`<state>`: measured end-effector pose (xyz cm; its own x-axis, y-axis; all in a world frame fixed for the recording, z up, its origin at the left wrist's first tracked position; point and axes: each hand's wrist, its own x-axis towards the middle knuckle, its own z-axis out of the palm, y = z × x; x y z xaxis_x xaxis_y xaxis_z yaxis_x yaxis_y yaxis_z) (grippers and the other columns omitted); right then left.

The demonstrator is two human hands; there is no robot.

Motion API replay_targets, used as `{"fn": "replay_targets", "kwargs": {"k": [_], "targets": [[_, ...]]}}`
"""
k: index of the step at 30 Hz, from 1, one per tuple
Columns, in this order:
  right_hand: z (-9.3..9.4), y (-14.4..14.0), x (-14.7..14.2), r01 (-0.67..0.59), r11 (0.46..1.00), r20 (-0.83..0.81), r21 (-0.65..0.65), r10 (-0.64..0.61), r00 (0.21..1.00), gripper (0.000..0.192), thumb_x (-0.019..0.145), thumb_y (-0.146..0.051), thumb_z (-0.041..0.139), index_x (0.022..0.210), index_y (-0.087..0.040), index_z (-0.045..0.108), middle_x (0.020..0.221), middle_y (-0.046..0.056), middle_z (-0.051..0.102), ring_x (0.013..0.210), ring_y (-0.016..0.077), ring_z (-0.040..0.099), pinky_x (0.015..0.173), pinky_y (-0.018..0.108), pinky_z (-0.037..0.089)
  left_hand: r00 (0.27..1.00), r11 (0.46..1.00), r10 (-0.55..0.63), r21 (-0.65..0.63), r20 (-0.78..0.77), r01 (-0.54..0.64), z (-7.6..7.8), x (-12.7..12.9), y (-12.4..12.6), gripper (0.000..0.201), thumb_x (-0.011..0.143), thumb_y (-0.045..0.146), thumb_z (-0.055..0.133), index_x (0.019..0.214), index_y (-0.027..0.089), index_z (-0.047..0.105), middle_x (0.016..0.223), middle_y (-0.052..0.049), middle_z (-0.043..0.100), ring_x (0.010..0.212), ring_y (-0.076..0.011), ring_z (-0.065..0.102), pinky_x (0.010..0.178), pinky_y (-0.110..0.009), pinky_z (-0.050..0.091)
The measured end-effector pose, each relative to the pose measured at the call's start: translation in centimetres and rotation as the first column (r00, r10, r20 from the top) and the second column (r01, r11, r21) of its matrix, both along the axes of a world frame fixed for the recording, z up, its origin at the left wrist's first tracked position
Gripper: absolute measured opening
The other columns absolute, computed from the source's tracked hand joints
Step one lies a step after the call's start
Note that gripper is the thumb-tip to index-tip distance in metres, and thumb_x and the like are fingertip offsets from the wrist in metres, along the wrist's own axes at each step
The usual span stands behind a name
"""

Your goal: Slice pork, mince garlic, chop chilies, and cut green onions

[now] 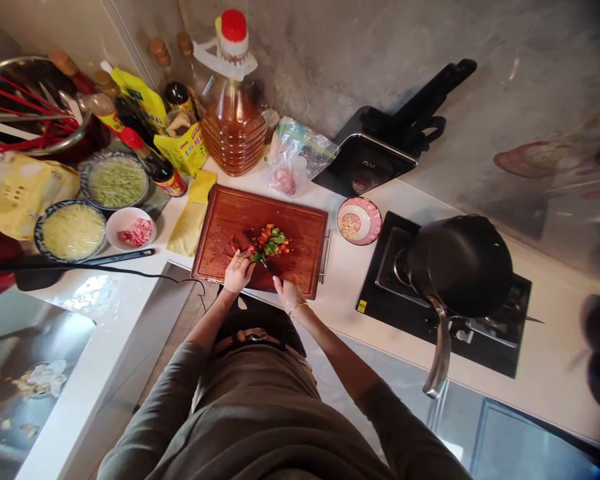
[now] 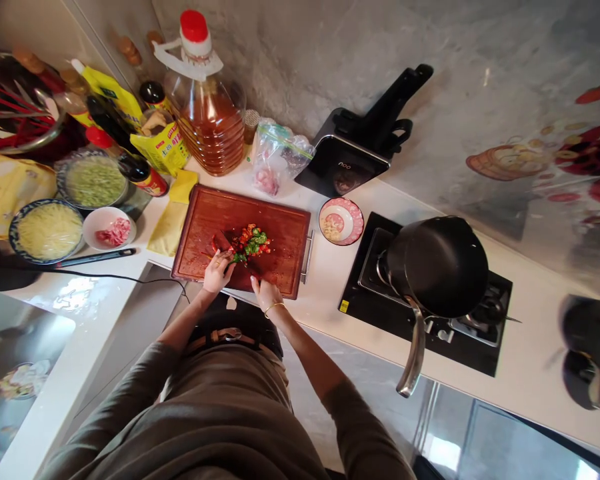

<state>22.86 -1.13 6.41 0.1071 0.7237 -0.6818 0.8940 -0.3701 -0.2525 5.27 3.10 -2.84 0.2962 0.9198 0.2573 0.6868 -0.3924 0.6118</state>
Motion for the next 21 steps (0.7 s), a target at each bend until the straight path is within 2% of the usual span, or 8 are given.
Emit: {"fn": "replay_targets", "kwargs": {"k": [3,6,10,15,21], "targets": [[-2.2,-0.6,-0.3,0.033,0.995,-0.004,0.095,-0.033,0.999,0.048,0.098,-0.039,0.024,0.108,-0.014,0.064,0.101,0.013,0.07,0.094,0.0204,0.065,0.076,0.025,0.041,1.0,1.0,0.0,0.009,0.004,0.0,0.0,-0.1,0.0,0.021,0.09,0.028,0.046,0.104,0.021,0.06,0.113,-0.007,0.065,0.112,-0.0196,0.058,0.108,-0.047,0.04],[-2.9,-1.3,-0.1,0.062,0.987,-0.021,0.151,-0.06,0.998,0.051,0.098,-0.036,0.019,0.102,-0.014,0.065,0.097,0.013,0.07,0.092,0.02,0.065,0.073,0.024,0.04,1.0,0.999,-0.003,0.034,-0.01,0.004,0.1,0.1,0.1,0.022,0.09,0.029,0.047,0.105,0.021,0.06,0.114,-0.008,0.064,0.11,-0.0194,0.058,0.108,-0.047,0.04],[-1.6,-1.6,0.8,0.062,0.982,-0.022,0.176,-0.059,0.998,0.053,0.098,-0.039,0.019,0.101,-0.015,0.065,0.095,0.012,0.071,0.09,0.0207,0.066,0.071,0.024,0.04,1.0,0.999,-0.019,0.042,-0.02,0.02,0.6,0.5,0.6,0.025,0.09,0.029,0.045,0.11,0.019,0.057,0.113,-0.009,0.063,0.111,-0.0188,0.058,0.109,-0.046,0.038],[0.6,-1.8,1.4,-0.006,0.992,0.016,0.123,0.004,1.0,0.054,0.097,-0.045,0.019,0.1,-0.016,0.064,0.093,0.013,0.071,0.088,0.0229,0.066,0.068,0.026,0.04,0.998,0.997,0.03,0.072,-0.059,-0.026,1.4,0.1,0.4,0.029,0.086,0.032,0.051,0.111,0.017,0.055,0.117,-0.011,0.061,0.121,-0.024,0.05,0.111,-0.051,0.033],[2.3,-1.7,0.4,-0.031,0.999,0.046,0.026,0.03,0.998,0.051,0.097,-0.045,0.021,0.103,-0.016,0.063,0.094,0.014,0.07,0.089,0.0233,0.066,0.071,0.028,0.042,0.997,0.998,0.047,0.051,-0.061,-0.044,0.8,-0.2,0.1,0.02,0.087,0.028,0.049,0.101,0.019,0.059,0.108,-0.009,0.065,0.114,-0.0229,0.055,0.106,-0.047,0.04]]}}
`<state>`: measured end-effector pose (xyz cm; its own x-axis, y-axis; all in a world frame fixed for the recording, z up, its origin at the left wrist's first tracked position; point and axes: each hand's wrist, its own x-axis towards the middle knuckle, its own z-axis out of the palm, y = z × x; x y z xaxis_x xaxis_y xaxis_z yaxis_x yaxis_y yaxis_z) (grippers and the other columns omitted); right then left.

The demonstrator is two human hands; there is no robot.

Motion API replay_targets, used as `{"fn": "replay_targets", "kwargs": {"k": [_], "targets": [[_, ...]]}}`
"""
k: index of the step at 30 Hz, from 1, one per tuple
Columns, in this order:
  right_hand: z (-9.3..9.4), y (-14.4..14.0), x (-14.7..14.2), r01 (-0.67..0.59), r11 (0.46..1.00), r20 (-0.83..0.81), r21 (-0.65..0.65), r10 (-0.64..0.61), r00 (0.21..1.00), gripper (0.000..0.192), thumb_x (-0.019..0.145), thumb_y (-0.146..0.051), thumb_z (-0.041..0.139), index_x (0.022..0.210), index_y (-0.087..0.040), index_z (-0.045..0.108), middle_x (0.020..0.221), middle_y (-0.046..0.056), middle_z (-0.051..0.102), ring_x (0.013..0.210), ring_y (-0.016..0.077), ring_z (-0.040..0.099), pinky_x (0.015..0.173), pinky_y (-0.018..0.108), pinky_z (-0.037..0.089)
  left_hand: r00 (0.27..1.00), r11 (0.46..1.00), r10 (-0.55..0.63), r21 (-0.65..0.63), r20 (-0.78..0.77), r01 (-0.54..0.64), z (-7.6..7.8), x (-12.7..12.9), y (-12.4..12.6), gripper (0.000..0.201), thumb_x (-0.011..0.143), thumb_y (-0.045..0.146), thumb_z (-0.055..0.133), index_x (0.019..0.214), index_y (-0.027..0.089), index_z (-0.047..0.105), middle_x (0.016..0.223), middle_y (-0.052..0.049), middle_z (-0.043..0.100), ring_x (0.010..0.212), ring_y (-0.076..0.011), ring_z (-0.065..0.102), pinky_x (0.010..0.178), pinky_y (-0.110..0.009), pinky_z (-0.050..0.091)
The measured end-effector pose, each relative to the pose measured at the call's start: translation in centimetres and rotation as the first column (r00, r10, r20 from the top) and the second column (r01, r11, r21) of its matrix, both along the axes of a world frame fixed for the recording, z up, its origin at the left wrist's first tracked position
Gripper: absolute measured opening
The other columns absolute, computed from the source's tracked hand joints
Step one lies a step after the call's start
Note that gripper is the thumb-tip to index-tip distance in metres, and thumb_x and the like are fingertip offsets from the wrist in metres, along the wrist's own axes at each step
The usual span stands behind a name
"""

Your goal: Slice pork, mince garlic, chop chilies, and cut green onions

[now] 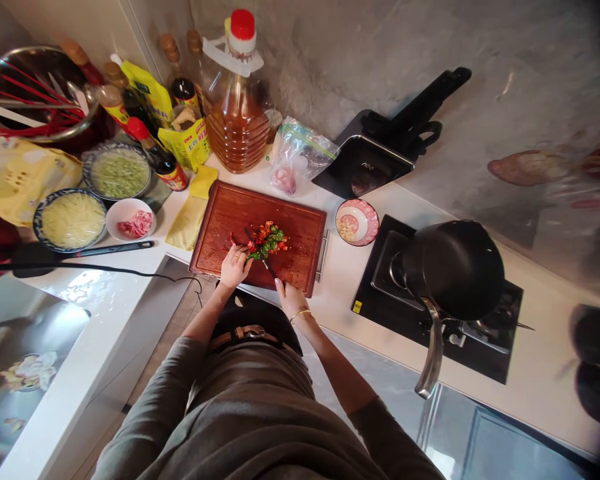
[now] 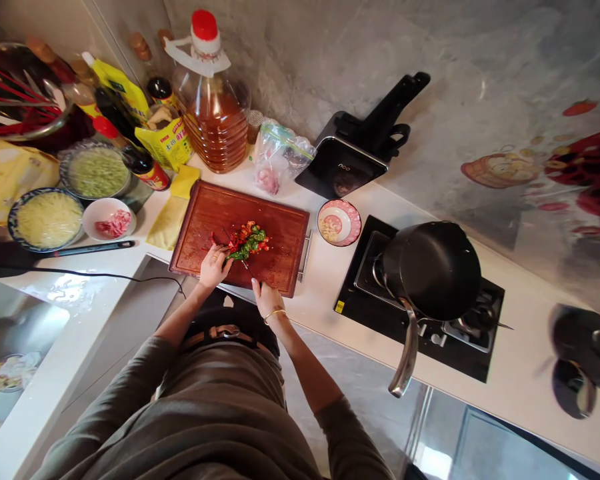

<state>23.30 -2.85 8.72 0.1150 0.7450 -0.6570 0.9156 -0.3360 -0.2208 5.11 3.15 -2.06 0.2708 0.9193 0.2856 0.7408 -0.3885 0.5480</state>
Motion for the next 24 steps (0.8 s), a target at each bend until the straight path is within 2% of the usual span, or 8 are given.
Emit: {"fn": "replay_targets", "kwargs": {"k": [4,7,11,15,17,20,24], "targets": [[1.3,0.1,-0.2,-0.006,0.997,0.008,-0.083,0.007,1.0,0.053,0.097,-0.046,0.02,0.107,-0.015,0.062,0.098,0.017,0.069,0.092,0.0241,0.066,0.073,0.029,0.044,1.0,0.999,0.012,0.033,-0.007,-0.011,-0.6,0.3,0.1,0.017,0.088,0.027,0.049,0.097,0.018,0.06,0.104,-0.009,0.067,0.11,-0.0224,0.058,0.104,-0.044,0.043],[1.4,0.5,-0.4,-0.005,0.994,0.01,-0.113,0.006,1.0,0.053,0.096,-0.046,0.021,0.11,-0.014,0.061,0.101,0.018,0.069,0.094,0.0248,0.066,0.074,0.029,0.044,1.0,0.999,0.011,0.035,0.0,-0.011,-0.9,0.4,0.1,0.016,0.088,0.026,0.048,0.096,0.019,0.06,0.103,-0.009,0.067,0.108,-0.0214,0.059,0.103,-0.043,0.044],[-0.7,1.1,-1.0,0.002,0.992,0.023,-0.125,0.001,1.0,0.055,0.096,-0.046,0.021,0.106,-0.011,0.063,0.099,0.019,0.069,0.094,0.0266,0.066,0.075,0.031,0.044,0.999,1.0,0.012,0.019,0.037,-0.013,-0.9,0.3,0.2,0.015,0.089,0.025,0.047,0.094,0.019,0.059,0.103,-0.008,0.067,0.106,-0.0198,0.06,0.104,-0.043,0.043],[-3.6,0.9,-0.6,0.007,0.999,-0.054,0.047,-0.004,0.999,0.043,0.097,-0.034,0.027,0.117,-0.013,0.059,0.114,0.015,0.065,0.102,0.0221,0.063,0.081,0.026,0.042,0.999,1.0,0.022,-0.003,0.048,-0.022,-0.8,0.3,0.2,0.015,0.09,0.026,0.046,0.096,0.02,0.059,0.105,-0.007,0.067,0.107,-0.0191,0.059,0.105,-0.042,0.042],[-4.3,0.7,-0.1,0.027,0.996,-0.096,0.088,-0.019,0.995,0.044,0.098,-0.032,0.023,0.113,-0.014,0.061,0.109,0.013,0.068,0.1,0.02,0.064,0.08,0.024,0.042,0.998,0.999,0.03,-0.013,0.051,-0.03,-0.7,0.4,0.1,0.016,0.09,0.027,0.046,0.096,0.02,0.059,0.106,-0.007,0.066,0.107,-0.0191,0.059,0.105,-0.042,0.042],[-3.9,0.4,0.4,0.045,0.995,-0.107,0.086,-0.036,0.994,0.052,0.098,-0.034,0.018,0.101,-0.014,0.065,0.092,0.012,0.071,0.09,0.0196,0.066,0.074,0.024,0.041,0.997,0.999,0.04,-0.033,0.062,-0.038,-0.7,0.4,0.0,0.017,0.09,0.028,0.046,0.098,0.02,0.059,0.106,-0.007,0.066,0.109,-0.0195,0.058,0.105,-0.043,0.042],[-2.1,0.3,0.6,0.014,0.996,-0.07,0.087,-0.008,0.998,0.052,0.097,-0.043,0.021,0.1,-0.016,0.065,0.09,0.011,0.071,0.087,0.0207,0.066,0.069,0.024,0.04,0.997,0.997,0.044,-0.061,0.057,-0.04,-0.8,0.4,0.0,0.018,0.09,0.03,0.045,0.098,0.02,0.058,0.105,-0.008,0.064,0.108,-0.0205,0.057,0.105,-0.044,0.041]]}}
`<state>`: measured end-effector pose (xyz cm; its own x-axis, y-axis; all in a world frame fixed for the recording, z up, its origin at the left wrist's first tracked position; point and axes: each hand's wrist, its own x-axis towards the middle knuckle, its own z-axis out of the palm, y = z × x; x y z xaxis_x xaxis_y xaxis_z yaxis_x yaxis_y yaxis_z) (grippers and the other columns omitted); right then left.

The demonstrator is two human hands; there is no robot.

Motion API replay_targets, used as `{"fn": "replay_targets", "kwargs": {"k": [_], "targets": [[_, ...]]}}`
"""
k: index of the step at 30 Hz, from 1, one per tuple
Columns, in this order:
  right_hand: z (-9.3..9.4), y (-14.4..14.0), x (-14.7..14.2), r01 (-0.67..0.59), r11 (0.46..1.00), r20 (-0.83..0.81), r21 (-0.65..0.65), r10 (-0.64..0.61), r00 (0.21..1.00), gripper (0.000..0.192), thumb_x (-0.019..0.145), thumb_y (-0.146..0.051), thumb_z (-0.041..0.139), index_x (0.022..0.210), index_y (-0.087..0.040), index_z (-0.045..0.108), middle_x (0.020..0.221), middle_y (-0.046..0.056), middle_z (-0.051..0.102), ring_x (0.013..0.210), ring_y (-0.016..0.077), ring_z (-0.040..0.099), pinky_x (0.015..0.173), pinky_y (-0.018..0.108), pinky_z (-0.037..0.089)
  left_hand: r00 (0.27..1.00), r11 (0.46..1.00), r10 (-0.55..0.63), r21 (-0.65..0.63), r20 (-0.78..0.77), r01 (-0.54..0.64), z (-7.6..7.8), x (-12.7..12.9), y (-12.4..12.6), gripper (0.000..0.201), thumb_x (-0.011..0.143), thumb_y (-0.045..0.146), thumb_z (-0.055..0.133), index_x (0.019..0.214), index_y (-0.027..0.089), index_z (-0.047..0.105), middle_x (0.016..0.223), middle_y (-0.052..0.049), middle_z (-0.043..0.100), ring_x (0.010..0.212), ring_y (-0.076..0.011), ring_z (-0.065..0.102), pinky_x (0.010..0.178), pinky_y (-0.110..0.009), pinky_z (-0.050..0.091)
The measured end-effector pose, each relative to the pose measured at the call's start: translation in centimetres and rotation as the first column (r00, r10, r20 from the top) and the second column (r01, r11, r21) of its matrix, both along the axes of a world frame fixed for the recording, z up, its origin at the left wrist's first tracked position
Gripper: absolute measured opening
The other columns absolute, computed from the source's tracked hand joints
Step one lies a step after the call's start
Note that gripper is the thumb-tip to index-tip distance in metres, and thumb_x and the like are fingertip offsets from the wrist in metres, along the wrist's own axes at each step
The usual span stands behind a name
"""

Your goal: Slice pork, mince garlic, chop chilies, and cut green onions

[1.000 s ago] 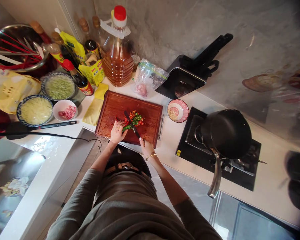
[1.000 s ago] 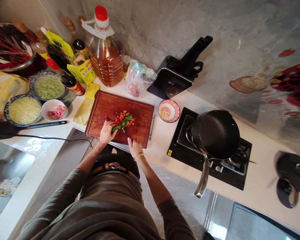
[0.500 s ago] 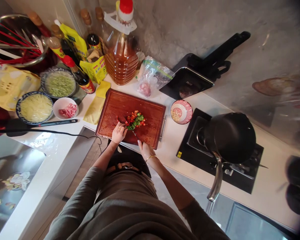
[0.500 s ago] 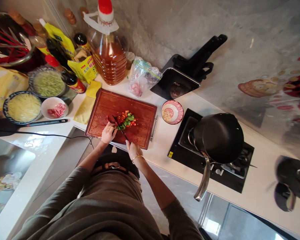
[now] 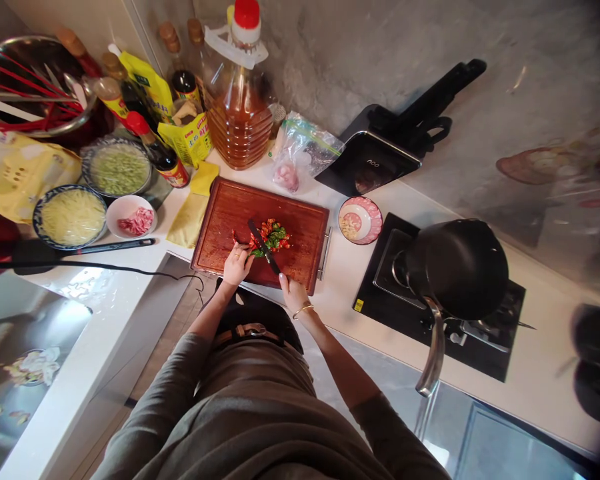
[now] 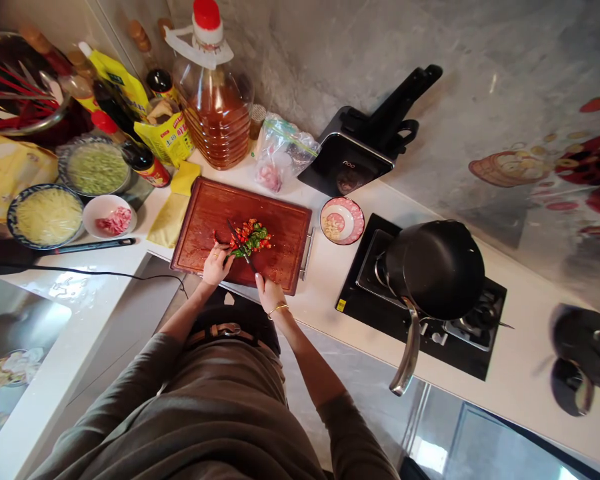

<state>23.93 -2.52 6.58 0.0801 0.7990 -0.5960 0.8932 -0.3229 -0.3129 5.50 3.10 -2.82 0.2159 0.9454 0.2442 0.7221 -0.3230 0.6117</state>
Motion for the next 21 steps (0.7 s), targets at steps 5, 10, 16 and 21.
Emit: {"fn": "replay_targets", "kwargs": {"k": [5,10,16,21], "targets": [[1.8,0.0,0.1,-0.042,0.997,0.027,-0.071,0.044,0.999,0.049,0.097,-0.045,0.023,0.102,-0.018,0.064,0.093,0.012,0.071,0.086,0.0206,0.067,0.069,0.025,0.041,1.0,1.0,-0.001,-0.012,0.004,0.001,0.1,0.0,0.1,0.017,0.09,0.029,0.045,0.095,0.021,0.059,0.102,-0.009,0.064,0.108,-0.0211,0.057,0.102,-0.043,0.043],[1.9,0.5,-1.2,-0.032,0.99,0.071,-0.135,0.041,0.997,0.053,0.096,-0.047,0.023,0.102,-0.015,0.065,0.094,0.015,0.071,0.088,0.023,0.067,0.071,0.027,0.042,1.0,1.0,0.017,0.01,-0.009,-0.017,0.0,0.1,0.0,0.015,0.09,0.028,0.046,0.093,0.02,0.058,0.099,-0.009,0.065,0.108,-0.0217,0.057,0.099,-0.043,0.045],[-2.4,1.7,-1.4,0.019,0.997,0.011,-0.078,-0.018,1.0,0.058,0.096,-0.048,0.021,0.099,-0.013,0.068,0.09,0.015,0.071,0.088,0.0217,0.067,0.072,0.025,0.042,1.0,1.0,0.02,0.005,0.003,-0.02,0.0,0.1,0.1,0.015,0.09,0.028,0.046,0.093,0.02,0.058,0.099,-0.009,0.065,0.107,-0.0217,0.057,0.1,-0.043,0.045],[-3.9,1.7,0.3,0.073,0.997,-0.1,-0.019,-0.074,0.992,0.07,0.097,-0.045,0.008,0.084,-0.014,0.069,0.078,0.01,0.071,0.079,0.017,0.067,0.067,0.022,0.039,0.999,0.999,0.042,0.01,-0.024,-0.042,0.4,0.6,0.6,0.015,0.089,0.031,0.047,0.089,0.02,0.058,0.091,-0.009,0.064,0.102,-0.0227,0.059,0.1,-0.044,0.044]]}}
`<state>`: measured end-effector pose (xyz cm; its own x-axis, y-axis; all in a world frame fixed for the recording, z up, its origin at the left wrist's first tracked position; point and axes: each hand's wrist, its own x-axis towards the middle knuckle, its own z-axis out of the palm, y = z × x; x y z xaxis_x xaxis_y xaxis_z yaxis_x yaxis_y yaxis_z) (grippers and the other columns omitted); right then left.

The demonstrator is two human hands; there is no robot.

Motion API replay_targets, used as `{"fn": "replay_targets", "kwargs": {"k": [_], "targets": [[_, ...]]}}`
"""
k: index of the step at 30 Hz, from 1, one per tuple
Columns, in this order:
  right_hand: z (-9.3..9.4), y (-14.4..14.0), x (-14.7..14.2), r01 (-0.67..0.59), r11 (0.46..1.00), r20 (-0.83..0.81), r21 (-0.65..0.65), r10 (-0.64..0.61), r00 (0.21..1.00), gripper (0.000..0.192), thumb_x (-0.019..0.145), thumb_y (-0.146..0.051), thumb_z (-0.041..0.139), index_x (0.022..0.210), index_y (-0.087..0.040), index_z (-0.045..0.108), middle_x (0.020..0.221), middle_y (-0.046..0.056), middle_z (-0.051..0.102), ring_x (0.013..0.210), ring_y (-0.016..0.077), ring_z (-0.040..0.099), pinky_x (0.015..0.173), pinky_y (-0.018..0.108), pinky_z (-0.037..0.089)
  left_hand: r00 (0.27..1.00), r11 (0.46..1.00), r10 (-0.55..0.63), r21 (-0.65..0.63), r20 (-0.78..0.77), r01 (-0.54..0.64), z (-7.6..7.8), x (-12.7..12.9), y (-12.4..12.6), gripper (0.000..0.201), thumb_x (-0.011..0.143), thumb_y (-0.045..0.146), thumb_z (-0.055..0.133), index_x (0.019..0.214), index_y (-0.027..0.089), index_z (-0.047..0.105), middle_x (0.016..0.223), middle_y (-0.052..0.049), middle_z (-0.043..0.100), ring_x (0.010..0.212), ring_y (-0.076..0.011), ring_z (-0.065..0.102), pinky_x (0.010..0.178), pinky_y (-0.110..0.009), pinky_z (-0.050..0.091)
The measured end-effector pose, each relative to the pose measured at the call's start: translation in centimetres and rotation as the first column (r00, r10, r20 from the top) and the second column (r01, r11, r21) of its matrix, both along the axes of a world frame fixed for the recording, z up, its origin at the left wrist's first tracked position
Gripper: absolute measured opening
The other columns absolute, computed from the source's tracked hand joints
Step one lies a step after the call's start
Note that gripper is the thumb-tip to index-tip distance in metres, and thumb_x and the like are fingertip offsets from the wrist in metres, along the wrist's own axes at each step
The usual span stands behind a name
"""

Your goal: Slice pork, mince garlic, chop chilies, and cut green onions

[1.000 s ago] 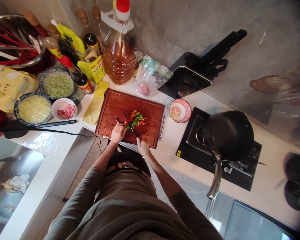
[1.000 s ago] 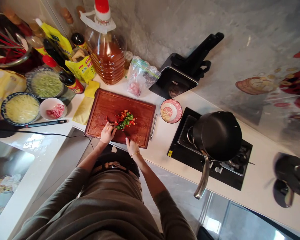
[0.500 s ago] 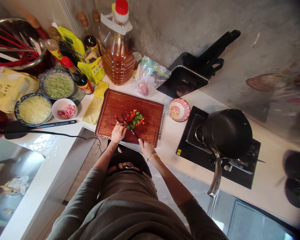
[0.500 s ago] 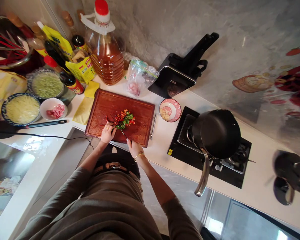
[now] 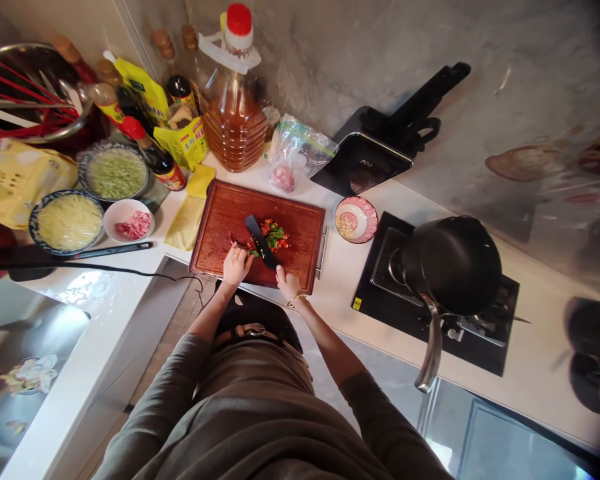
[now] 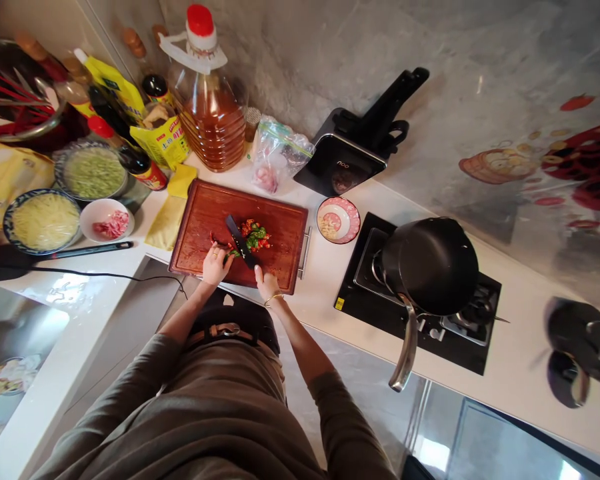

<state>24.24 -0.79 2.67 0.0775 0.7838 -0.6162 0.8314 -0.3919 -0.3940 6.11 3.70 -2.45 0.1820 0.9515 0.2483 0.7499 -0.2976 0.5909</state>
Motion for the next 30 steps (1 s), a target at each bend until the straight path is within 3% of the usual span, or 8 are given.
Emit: {"fn": "replay_targets", "kwargs": {"k": [3,7,17,22,27,30], "targets": [[1.4,-0.3,0.4,-0.045,0.997,0.046,0.064,0.042,0.998,0.061,0.097,-0.047,0.015,0.095,-0.016,0.068,0.086,0.01,0.071,0.084,0.0185,0.066,0.068,0.023,0.039,1.0,1.0,0.001,0.008,0.012,-0.001,0.5,0.2,0.1,0.017,0.089,0.032,0.047,0.094,0.02,0.057,0.098,-0.01,0.063,0.108,-0.0236,0.056,0.105,-0.048,0.04],[3.7,-0.8,0.4,-0.121,0.992,0.118,0.026,0.117,0.986,0.055,0.096,-0.049,0.02,0.102,-0.018,0.065,0.09,0.011,0.071,0.086,0.0207,0.066,0.068,0.024,0.039,0.999,0.999,0.035,0.034,0.027,-0.036,1.2,-0.4,-0.4,0.024,0.087,0.031,0.048,0.105,0.017,0.054,0.116,-0.012,0.058,0.121,-0.0264,0.047,0.11,-0.055,0.029],[6.0,-0.7,-0.7,-0.149,0.972,0.228,-0.181,0.189,0.955,0.062,0.093,-0.056,0.016,0.108,-0.018,0.062,0.092,0.016,0.07,0.088,0.026,0.067,0.07,0.031,0.043,0.999,0.999,-0.013,0.037,-0.034,0.014,0.1,-1.2,-0.7,0.02,0.088,0.029,0.046,0.098,0.021,0.061,0.106,-0.007,0.066,0.112,-0.0245,0.054,0.107,-0.05,0.036],[4.6,0.5,-1.4,-0.13,0.972,0.174,-0.193,0.165,0.971,0.062,0.093,-0.057,0.019,0.106,-0.016,0.064,0.096,0.018,0.07,0.089,0.026,0.067,0.071,0.03,0.044,0.999,1.0,-0.024,0.007,-0.039,0.024,-0.2,-1.2,-0.6,0.02,0.089,0.029,0.045,0.097,0.02,0.062,0.109,-0.007,0.065,0.114,-0.0252,0.053,0.103,-0.046,0.041],[1.4,0.6,-1.1,-0.116,0.993,0.126,-0.015,0.117,0.985,0.051,0.096,-0.047,0.024,0.11,-0.018,0.064,0.099,0.013,0.07,0.09,0.0227,0.066,0.072,0.026,0.041,0.999,1.0,-0.03,-0.004,-0.012,0.03,-0.2,-1.2,-0.6,0.02,0.089,0.028,0.045,0.097,0.02,0.061,0.108,-0.008,0.065,0.114,-0.0244,0.052,0.104,-0.046,0.04],[0.9,0.4,-0.4,-0.088,0.995,0.095,0.047,0.083,0.992,0.053,0.098,-0.041,0.019,0.106,-0.017,0.066,0.096,0.011,0.071,0.089,0.0197,0.066,0.071,0.023,0.04,1.0,1.0,-0.006,0.021,-0.024,0.007,0.1,-0.9,-0.4,0.019,0.088,0.03,0.047,0.096,0.021,0.061,0.104,-0.008,0.066,0.109,-0.0247,0.055,0.104,-0.049,0.038]]}}
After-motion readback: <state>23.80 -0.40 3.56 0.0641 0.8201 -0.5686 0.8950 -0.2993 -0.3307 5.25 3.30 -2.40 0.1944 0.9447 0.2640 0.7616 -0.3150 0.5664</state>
